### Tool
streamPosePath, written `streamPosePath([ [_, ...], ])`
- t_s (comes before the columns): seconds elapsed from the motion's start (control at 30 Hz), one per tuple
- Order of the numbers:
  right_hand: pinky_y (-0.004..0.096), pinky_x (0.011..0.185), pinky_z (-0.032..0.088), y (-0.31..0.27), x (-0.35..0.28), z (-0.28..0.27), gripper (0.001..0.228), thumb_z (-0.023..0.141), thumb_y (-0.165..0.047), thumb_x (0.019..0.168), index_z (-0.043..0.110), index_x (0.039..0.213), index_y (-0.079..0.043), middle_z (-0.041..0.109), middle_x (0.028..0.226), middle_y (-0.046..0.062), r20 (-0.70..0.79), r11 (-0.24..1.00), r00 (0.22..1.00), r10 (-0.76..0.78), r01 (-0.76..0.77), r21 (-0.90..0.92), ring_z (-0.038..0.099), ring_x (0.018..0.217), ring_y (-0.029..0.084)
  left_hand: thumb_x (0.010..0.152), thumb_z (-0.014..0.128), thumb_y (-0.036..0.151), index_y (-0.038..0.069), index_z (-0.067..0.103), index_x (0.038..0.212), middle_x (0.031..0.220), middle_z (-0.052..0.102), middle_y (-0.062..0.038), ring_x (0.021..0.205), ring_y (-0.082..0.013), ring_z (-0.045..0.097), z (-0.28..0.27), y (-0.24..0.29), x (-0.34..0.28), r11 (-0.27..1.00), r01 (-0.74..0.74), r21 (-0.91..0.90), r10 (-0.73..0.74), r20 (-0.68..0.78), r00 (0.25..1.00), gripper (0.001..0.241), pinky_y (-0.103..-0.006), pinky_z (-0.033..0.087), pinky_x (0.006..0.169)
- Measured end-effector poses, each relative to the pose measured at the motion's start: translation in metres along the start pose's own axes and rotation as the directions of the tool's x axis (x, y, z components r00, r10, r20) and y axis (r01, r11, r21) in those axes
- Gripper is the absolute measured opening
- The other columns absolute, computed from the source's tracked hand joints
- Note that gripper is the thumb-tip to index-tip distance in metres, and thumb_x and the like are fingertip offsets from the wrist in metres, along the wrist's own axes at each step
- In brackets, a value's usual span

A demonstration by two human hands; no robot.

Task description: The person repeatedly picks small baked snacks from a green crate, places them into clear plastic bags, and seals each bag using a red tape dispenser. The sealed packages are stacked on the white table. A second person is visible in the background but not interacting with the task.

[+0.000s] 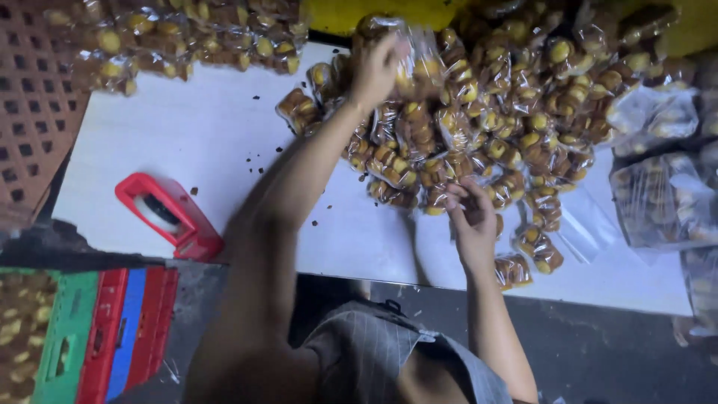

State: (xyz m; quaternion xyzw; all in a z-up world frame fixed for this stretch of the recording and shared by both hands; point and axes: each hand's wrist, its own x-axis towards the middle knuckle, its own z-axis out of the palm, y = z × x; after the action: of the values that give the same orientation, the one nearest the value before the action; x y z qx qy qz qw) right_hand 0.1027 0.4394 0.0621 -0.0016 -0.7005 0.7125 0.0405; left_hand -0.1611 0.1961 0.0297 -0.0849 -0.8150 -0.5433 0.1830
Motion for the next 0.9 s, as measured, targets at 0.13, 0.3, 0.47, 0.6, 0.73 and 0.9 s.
streamPosePath([
  [0.13, 0.048, 0.119, 0.033, -0.002, 0.008, 0.008, 0.085, 0.083, -0.005, 0.085, 0.036, 0.156, -0.010, 0.052, 0.148, 0.009, 0.078, 0.976, 0.976, -0.202, 0.195, 0.096, 0.045, 0.140, 0.024, 0.088, 0.062, 0.001, 0.008, 0.071, 0.113, 0.100, 0.076, -0.016, 0.100, -0.0346, 0.072, -0.019, 0.078, -0.140, 0.904, -0.295, -0.309, 0.344, 0.115, 0.932, 0.028, -0.0450, 0.055, 0.095],
  [0.3, 0.025, 0.045, 0.041, 0.102, -0.006, 0.002, 0.008, 0.075, 0.004, 0.084, 0.071, 0.080, -0.001, 0.052, 0.063, 0.005, 0.380, 0.978, 0.922, 0.075, -0.142, 0.152, 0.047, 0.051, 0.011, 0.107, 0.045, 0.041, 0.019, 0.065, 0.097, 0.082, 0.075, -0.011, 0.085, -0.0340, 0.074, -0.061, 0.127, -0.269, 0.995, 0.013, 0.101, -0.019, 0.061, 0.998, 0.032, -0.0450, 0.056, 0.076],
  [0.47, 0.047, 0.098, 0.037, 0.050, -0.061, 0.051, 0.009, 0.076, -0.024, 0.088, 0.079, 0.097, -0.022, 0.059, 0.125, 0.009, 0.718, 0.653, 0.437, -0.542, 0.756, 0.033, 0.052, 0.110, 0.029, 0.099, 0.063, 0.027, 0.010, 0.069, 0.098, 0.089, 0.071, -0.005, 0.090, -0.0220, 0.066, -0.050, 0.020, -0.384, 0.884, 0.316, -0.344, -0.225, 0.278, 0.934, 0.018, -0.0371, 0.051, 0.081],
  [0.6, 0.035, 0.073, 0.053, 0.061, -0.077, 0.074, 0.009, 0.086, -0.020, 0.083, 0.081, 0.089, -0.016, 0.075, 0.081, 0.003, 0.794, 0.903, 0.596, -0.117, 0.396, -0.165, 0.070, 0.074, 0.022, 0.077, 0.089, 0.037, 0.022, 0.073, 0.091, 0.064, 0.070, 0.003, 0.065, -0.0134, 0.069, -0.079, 0.082, -0.437, 0.879, 0.467, -0.093, -0.472, -0.038, 0.881, 0.026, -0.0273, 0.052, 0.065],
  [0.73, 0.035, 0.082, 0.054, 0.049, -0.075, 0.107, 0.006, 0.077, -0.011, 0.092, 0.078, 0.088, -0.006, 0.075, 0.076, 0.003, 0.862, 0.989, 0.495, 0.110, 0.032, -0.145, 0.062, 0.077, 0.011, 0.080, 0.089, 0.034, 0.017, 0.079, 0.098, 0.084, 0.077, -0.004, 0.080, -0.0153, 0.071, -0.089, 0.090, -0.463, 0.878, 0.431, -0.208, -0.457, -0.097, 0.884, 0.027, -0.0321, 0.053, 0.077],
  [0.9, 0.031, 0.068, 0.049, 0.138, -0.075, 0.126, 0.028, 0.074, -0.001, 0.086, 0.052, 0.102, -0.005, 0.055, 0.084, 0.001, 0.878, 0.934, 0.364, 0.312, -0.286, -0.213, 0.062, 0.078, 0.018, 0.094, 0.076, 0.023, 0.004, 0.079, 0.100, 0.115, 0.070, -0.022, 0.118, -0.0450, 0.065, -0.097, 0.099, -0.475, 0.969, 0.229, -0.092, -0.247, -0.299, 0.922, 0.019, -0.0516, 0.049, 0.105],
])
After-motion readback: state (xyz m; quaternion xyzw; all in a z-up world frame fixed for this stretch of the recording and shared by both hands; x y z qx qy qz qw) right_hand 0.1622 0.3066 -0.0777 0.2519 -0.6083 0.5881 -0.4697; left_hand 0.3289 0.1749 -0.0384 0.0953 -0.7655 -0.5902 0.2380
